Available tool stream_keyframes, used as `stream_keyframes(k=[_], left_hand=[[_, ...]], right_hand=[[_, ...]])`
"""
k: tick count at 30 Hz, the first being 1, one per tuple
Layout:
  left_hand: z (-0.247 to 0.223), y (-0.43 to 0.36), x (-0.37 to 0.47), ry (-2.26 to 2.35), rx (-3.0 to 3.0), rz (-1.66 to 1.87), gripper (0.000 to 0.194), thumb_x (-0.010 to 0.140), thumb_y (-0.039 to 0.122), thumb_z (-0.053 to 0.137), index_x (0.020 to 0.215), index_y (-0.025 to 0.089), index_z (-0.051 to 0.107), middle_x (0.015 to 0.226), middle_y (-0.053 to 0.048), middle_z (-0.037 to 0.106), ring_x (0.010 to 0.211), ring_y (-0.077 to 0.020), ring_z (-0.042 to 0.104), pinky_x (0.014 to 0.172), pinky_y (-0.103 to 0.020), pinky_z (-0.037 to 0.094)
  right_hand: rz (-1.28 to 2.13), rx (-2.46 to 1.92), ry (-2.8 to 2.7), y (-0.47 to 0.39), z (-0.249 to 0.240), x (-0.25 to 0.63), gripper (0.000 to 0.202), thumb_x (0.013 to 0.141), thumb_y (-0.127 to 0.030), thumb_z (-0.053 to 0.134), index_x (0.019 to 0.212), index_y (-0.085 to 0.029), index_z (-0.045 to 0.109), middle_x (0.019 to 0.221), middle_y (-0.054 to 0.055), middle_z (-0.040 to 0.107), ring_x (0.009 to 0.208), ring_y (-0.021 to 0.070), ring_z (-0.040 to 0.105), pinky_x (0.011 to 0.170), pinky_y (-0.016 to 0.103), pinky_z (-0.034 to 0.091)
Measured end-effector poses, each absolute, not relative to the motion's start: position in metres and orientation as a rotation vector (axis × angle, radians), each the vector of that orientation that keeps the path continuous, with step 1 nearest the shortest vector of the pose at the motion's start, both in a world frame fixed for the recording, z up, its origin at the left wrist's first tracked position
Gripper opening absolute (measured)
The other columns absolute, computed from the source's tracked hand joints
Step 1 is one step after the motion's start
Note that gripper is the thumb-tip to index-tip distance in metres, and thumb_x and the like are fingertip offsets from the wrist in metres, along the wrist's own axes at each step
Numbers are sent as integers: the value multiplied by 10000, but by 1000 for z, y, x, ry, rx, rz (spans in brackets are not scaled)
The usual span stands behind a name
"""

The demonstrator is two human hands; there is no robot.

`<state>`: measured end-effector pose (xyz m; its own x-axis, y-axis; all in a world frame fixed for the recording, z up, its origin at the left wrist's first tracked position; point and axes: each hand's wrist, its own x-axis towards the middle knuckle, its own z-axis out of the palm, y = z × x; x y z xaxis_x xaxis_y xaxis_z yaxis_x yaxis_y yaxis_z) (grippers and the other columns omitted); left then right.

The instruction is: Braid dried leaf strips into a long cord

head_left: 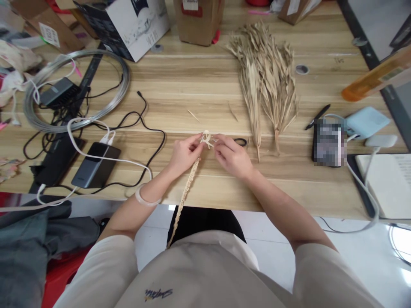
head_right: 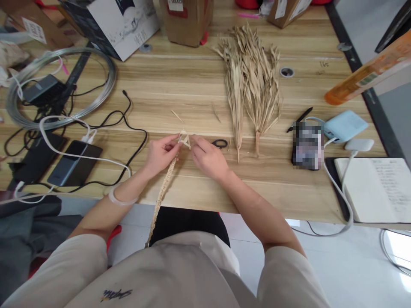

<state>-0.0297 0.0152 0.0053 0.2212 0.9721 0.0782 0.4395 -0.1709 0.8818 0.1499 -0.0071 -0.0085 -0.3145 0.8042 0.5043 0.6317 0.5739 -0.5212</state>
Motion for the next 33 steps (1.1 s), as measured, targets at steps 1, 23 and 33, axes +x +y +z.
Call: stream_keyframes(k=[1,23,33], left_hand=[[5,15,-30,1318,1727,896,363,807,381,590,1101,179,658,622,10,659,463,-101,570,505,-206,428],[-3,17,-35,1242,1819,1161,350,835,354,583,1132,176,629,631,18,655,419,-54,542,465,-177,419],[-3,13,-33,1074,1765,1249,334,807,332,623,1100,176,658,639,1,660,404,-62,552,395,-171,434]], right_hand=[[267,-1133,-2041,-8,-9,150,187,855,-171,444,782,-217,610,1114,113,647,1006,226,630,822,381,550],[-93,-729,-1866,-15,-2,156,64,765,-162,587,763,-219,558,786,34,685,691,157,655,575,296,556],[900,-888,-1402,2,-8,151,272,893,-384,490,1059,-232,642,1006,61,671,707,149,685,655,314,577]])
